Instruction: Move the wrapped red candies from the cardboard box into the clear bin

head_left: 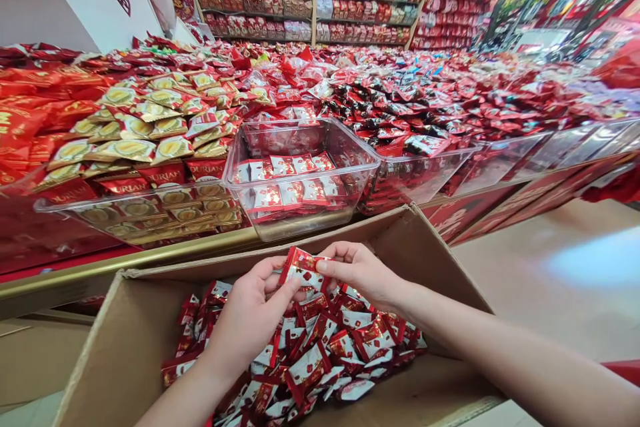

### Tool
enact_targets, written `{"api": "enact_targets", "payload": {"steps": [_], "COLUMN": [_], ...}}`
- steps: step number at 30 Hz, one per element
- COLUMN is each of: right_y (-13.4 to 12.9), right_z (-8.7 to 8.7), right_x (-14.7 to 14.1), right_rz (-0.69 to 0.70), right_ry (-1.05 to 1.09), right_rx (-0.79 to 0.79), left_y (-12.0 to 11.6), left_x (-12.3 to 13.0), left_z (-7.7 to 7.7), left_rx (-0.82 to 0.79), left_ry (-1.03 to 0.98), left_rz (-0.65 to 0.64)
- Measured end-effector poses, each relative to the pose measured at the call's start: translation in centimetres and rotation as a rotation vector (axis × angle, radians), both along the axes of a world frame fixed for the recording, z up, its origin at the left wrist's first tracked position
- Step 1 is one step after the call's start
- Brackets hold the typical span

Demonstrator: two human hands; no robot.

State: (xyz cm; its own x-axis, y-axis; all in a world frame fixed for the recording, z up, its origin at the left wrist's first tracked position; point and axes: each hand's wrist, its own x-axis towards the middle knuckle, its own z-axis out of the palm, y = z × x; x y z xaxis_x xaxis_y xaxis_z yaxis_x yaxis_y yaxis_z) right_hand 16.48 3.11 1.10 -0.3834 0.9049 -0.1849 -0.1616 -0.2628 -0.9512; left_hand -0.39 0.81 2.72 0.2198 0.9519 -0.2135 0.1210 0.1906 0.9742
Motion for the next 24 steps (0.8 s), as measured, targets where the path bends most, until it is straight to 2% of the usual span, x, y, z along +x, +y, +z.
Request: {"api": "enact_targets", "payload": {"steps": [5, 9, 12, 14, 16, 19, 21, 22, 24], "right_y": [-0.4, -0.4, -0.2, 0.1, 0.6, 2.3, 4.1, 5.2, 7.2], "right_z": [-0.1, 1.5, 4.5, 7.6, 11.2, 15.9, 17.7, 18.1, 18.1], "right_x": [-0.1, 0.0, 0.4, 1.0, 1.7, 2.7, 3.0, 3.0, 2.8], "right_rz": [0.155, 0.209, 0.267, 0.29, 0.207, -0.07, -0.173, -0.166, -0.039], "right_ry": [-0.163, -0.339, -0.481, -0.559, -0.604, -0.724, -0.87, -0.961, -1.14], "right_rx": [0.166, 0.392, 0.597, 0.744, 0.884, 1.058, 1.134, 1.144, 1.125], "left_y": [-0.2, -0.6, -1.0, -1.1, -0.9, -0.5, -0.6, -0.7, -1.0], "left_x": [-0.1, -0.4, -0.7, -0.9, -1.2, -1.5, -1.6, -1.6, -1.5], "left_z": [-0.2, 0.5, 1.3, 1.5, 1.2, -0.6, -2.4, -3.3, -4.8], "left_rx": [0.123, 0.203, 0.336, 0.384, 0.351, 0.24, 0.217, 0.214, 0.204], "left_ry": [0.101, 0.281, 0.317, 0.277, 0.297, 0.445, 0.538, 0.595, 0.675], "left_rz": [-0.036, -0.076, -0.111, -0.096, -0.102, -0.256, -0.401, -0.457, -0.57]}}
